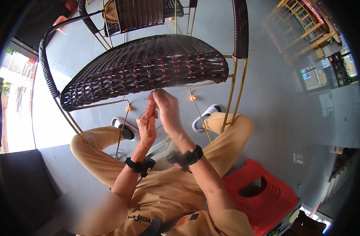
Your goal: The person weaves a thin cord through the underside of a wicker chair seat. They thread the cord through the existing weave pattern, pull it tight, and repeat the process to secure the seat material.
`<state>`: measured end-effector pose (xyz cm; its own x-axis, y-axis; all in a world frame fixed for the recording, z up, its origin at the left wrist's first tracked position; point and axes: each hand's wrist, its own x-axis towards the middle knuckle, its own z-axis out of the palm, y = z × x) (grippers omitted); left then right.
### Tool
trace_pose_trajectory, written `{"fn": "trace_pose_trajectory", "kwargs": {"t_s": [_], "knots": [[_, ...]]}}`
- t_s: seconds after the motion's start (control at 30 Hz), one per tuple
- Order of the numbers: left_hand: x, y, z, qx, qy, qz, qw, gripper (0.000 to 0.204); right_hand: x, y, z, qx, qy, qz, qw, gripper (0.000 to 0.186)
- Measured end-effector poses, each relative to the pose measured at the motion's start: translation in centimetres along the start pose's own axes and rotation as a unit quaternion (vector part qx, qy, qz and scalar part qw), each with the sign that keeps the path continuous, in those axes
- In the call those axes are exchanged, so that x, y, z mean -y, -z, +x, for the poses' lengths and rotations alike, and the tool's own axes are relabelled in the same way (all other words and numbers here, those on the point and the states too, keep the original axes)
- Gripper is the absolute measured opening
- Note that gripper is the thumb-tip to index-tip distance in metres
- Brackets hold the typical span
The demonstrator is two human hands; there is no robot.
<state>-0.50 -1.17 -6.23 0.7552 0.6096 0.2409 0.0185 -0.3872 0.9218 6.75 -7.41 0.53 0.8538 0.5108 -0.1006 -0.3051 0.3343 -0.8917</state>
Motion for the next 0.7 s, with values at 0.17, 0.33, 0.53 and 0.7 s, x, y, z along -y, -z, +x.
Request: {"fn": "trace_pose_trajectory", "kwargs": {"t_s": [0.17,0.33,0.53,0.7], "knots": [[-0.3,-0.4,0.0,0.049,0.011,-0.008,0.999,0.019,-0.7,1.2,1.0,0.022,-0.037,-0.023,0.999,0.039],[-0.4,-1.0,-0.6,0.063,0.091,-0.055,0.992,0.018,-1.9,1.3,1.2,0.014,-0.013,0.015,1.0,0.038],[0.4,-1.1,-0.8,0.056,0.133,-0.085,0.986,0.021,-2.6,0.9,1.3,0.025,0.013,0.042,0.999,0.039],[0.5,-1.2,-1.0,0.047,0.104,-0.128,0.985,0.024,-2.7,0.3,0.8,-0.008,0.057,-0.015,0.998,0.041]]}}
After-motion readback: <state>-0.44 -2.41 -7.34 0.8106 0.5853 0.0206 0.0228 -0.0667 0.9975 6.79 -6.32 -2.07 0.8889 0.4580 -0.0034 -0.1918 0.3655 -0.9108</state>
